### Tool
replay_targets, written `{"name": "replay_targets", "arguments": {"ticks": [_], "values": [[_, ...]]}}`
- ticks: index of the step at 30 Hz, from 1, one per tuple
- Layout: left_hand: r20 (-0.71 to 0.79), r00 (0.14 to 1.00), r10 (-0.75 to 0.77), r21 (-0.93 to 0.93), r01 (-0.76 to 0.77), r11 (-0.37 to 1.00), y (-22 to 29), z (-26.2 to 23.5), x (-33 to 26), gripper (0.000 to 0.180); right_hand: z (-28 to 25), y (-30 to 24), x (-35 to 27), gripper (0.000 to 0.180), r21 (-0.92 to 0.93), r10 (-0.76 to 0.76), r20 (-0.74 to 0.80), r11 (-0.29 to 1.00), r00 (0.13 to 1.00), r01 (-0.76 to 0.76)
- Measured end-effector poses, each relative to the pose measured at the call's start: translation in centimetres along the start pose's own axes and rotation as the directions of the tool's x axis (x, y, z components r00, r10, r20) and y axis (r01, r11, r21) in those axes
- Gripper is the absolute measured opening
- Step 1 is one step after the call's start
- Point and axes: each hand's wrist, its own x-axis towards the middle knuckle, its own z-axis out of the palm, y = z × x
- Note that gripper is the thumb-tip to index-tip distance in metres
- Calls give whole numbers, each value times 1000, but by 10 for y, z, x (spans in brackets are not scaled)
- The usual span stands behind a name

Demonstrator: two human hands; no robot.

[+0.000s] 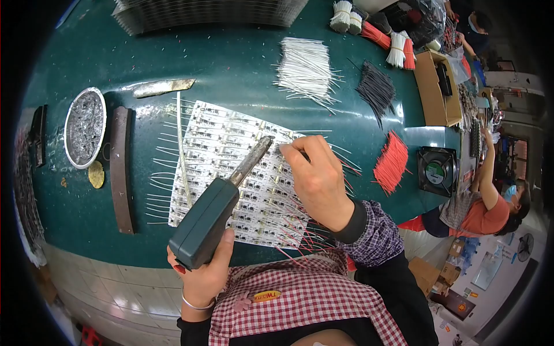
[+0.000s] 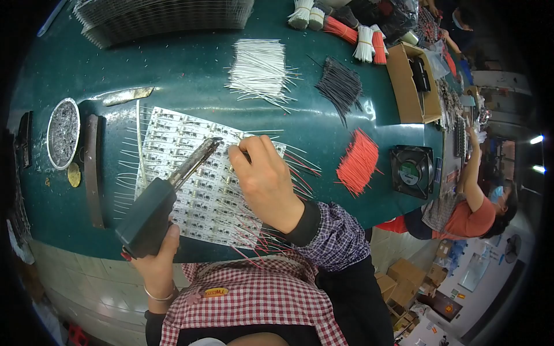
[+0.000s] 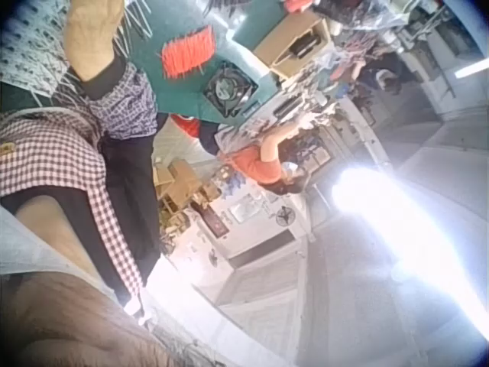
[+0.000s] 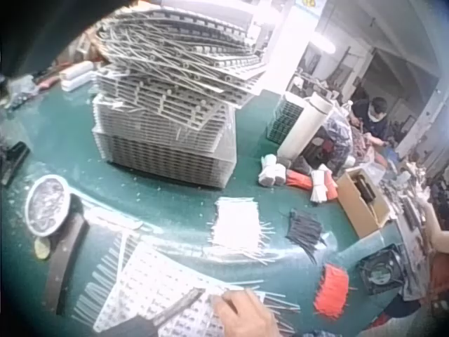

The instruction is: The person applies heat to strips of electronic components using a heat gun.

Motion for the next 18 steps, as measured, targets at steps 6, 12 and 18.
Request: {"name": "replay_targets", "arguments": {"ticks": [6,12,18], "values": [[-5,994,-105,-97,104,990,5,0,-2,19,1,0,0,30,2,0,-10,1000,1000,0],[-9,1000,19,-47,-19,999,0,3,2,19,2,-2,-1,30,4,4,-17,1000,1000,-4],[36,999,20,-113,-15,993,8,7,10,18,2,-1,-1,31,-1,17,-16,1000,1000,-17]]}}
